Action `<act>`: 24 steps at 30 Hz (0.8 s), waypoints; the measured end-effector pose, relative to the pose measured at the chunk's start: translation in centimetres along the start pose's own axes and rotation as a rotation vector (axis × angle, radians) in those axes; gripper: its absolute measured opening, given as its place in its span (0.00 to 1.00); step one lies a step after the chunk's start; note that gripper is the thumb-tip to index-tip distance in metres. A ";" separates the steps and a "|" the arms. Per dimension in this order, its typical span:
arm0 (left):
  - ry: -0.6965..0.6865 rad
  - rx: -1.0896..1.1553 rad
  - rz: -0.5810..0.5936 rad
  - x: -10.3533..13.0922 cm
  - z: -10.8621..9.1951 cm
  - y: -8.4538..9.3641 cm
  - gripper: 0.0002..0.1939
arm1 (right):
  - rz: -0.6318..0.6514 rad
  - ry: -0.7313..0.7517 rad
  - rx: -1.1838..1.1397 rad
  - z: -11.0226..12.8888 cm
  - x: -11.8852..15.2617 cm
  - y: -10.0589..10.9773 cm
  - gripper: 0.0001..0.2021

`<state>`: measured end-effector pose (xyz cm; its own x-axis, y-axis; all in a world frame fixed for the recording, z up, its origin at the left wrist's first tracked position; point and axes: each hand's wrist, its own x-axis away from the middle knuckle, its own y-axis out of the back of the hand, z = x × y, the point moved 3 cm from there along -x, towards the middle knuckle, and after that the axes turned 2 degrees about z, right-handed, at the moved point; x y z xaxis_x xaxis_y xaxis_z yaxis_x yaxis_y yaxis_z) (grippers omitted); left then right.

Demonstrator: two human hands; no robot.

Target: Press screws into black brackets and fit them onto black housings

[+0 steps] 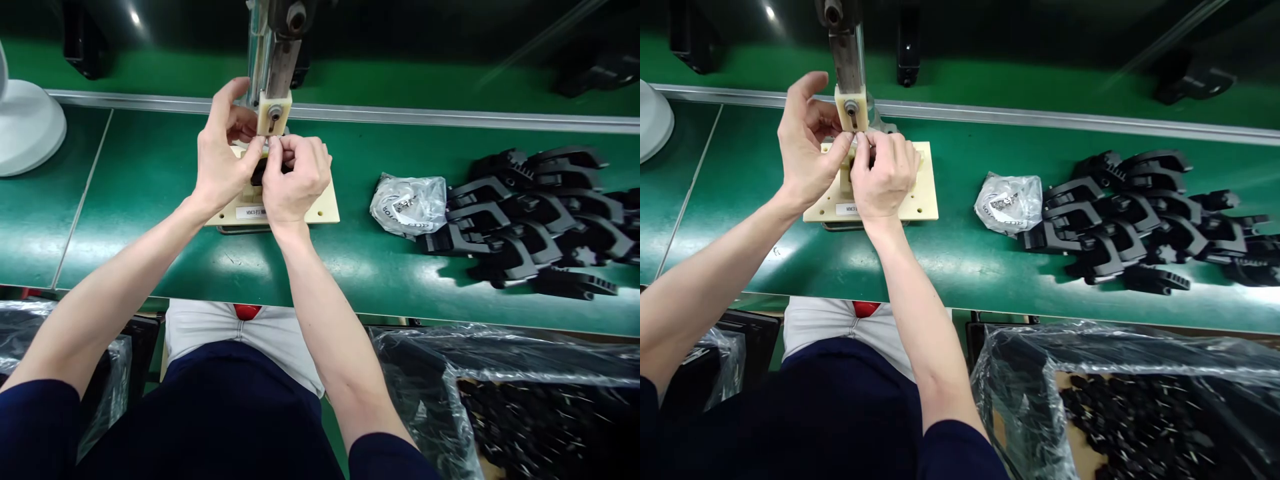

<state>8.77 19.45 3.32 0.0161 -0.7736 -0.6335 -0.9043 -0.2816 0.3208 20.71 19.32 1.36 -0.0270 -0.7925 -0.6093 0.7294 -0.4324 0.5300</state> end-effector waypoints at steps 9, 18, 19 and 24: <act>0.006 -0.040 0.115 -0.8 -1.3 1.1 0.32 | 0.009 0.096 -0.037 -0.5 -0.5 0.7 0.21; 0.037 -0.069 0.116 -1.5 -1.0 1.2 0.32 | 0.049 0.071 -0.060 -0.3 -1.2 0.6 0.19; 0.037 -0.083 0.114 -1.5 -1.0 1.3 0.31 | 0.060 0.061 -0.074 -0.2 -1.2 0.7 0.18; 0.031 -0.151 0.099 -1.6 -0.3 0.9 0.32 | 0.094 0.054 -0.080 0.0 -0.9 3.7 0.14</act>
<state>8.02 20.26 4.79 -0.0546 -0.8180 -0.5726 -0.8281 -0.2833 0.4837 23.39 18.42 3.88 0.0794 -0.8024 -0.5914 0.7792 -0.3201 0.5389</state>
